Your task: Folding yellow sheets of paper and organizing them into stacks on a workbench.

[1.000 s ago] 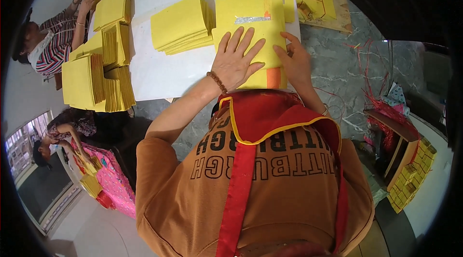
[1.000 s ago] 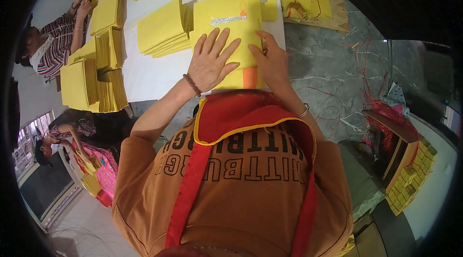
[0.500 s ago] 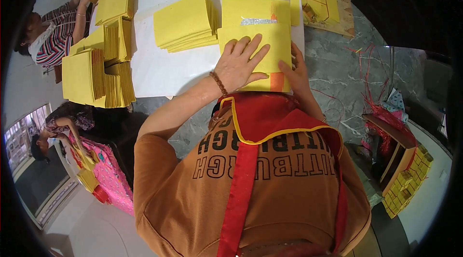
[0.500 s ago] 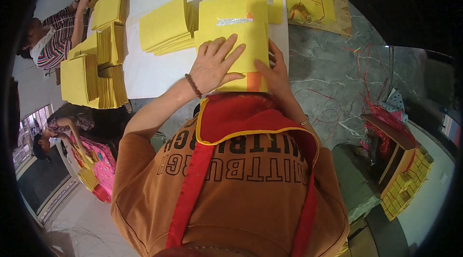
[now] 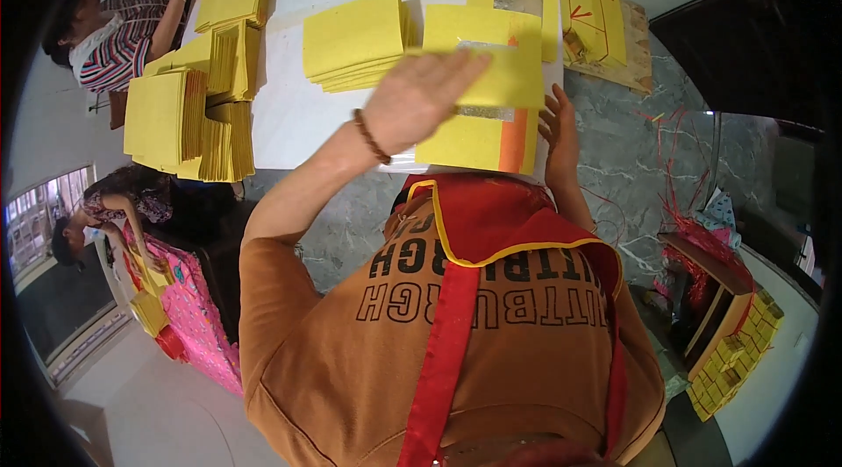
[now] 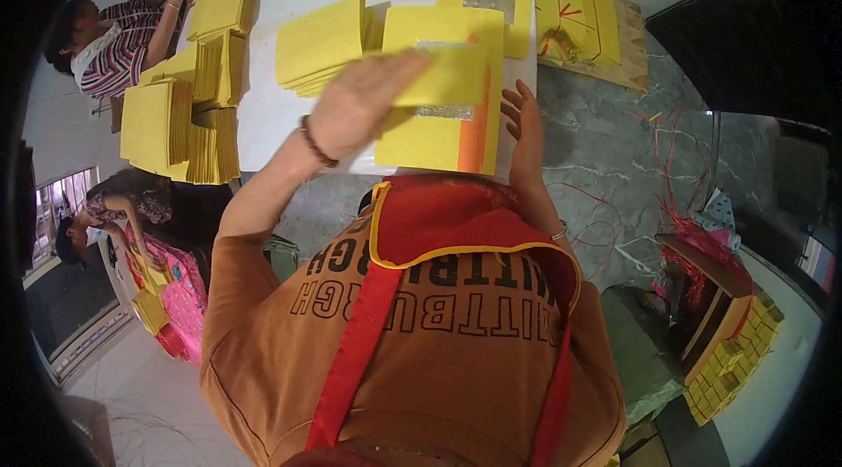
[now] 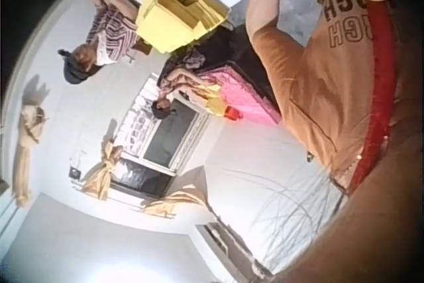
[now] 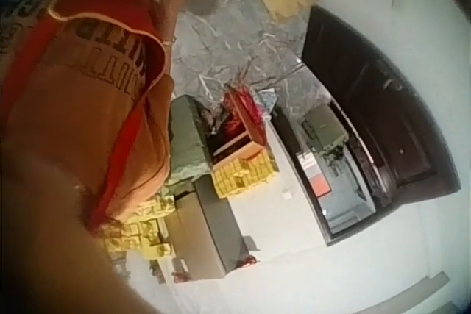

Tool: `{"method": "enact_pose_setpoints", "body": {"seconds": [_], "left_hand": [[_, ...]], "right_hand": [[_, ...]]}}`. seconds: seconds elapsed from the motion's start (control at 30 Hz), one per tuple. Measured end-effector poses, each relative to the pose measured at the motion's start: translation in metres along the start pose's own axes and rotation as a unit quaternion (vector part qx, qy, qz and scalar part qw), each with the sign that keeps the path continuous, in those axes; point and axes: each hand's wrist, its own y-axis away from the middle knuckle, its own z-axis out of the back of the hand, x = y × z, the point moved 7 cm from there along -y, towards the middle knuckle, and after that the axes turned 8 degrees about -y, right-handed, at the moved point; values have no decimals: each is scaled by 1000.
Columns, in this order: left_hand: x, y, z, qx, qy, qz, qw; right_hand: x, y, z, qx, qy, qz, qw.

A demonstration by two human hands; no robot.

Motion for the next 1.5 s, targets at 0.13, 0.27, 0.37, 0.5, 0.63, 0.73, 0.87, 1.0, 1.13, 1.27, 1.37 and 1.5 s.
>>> {"method": "enact_pose_setpoints", "body": {"seconds": [0.13, 0.27, 0.37, 0.5, 0.63, 0.73, 0.87, 1.0, 1.13, 1.27, 1.37, 1.5], "left_hand": [[66, 31, 33, -87, -150, 106, 979], [129, 83, -26, -18, -222, 143, 964], [140, 117, -77, 60, -167, 161, 971], [147, 113, -89, 148, -108, 182, 966], [137, 118, -99, 189, -177, 151, 954], [139, 120, -98, 210, -132, 165, 955], [146, 117, -84, 194, -61, 162, 966], [149, 108, -72, 184, -49, 171, 967], [146, 103, -61, 169, -31, 179, 969], [116, 82, -35, 80, -34, 148, 985], [69, 61, -29, 52, 43, 99, 993], [-29, 42, -40, 95, 81, -36, 992]], "right_hand": [[-3, -1, 2, 19, 25, -1, 999], [-8, 1, 2, 22, 34, 1, 999], [-9, 0, 10, 26, 23, 3, 999], [-12, 1, 16, 18, 65, -6, 998], [-4, 2, 7, 48, 110, 101, 988], [27, 15, -7, 18, 201, 185, 962], [30, 19, -9, 74, 293, 271, 914], [17, 18, -7, 101, 295, 251, 916], [11, 14, -7, 122, 199, 211, 949], [11, 13, -5, 115, 208, 189, 953], [6, 15, -3, 107, 176, 156, 966], [-5, 5, 0, 121, 150, 160, 968]]}}
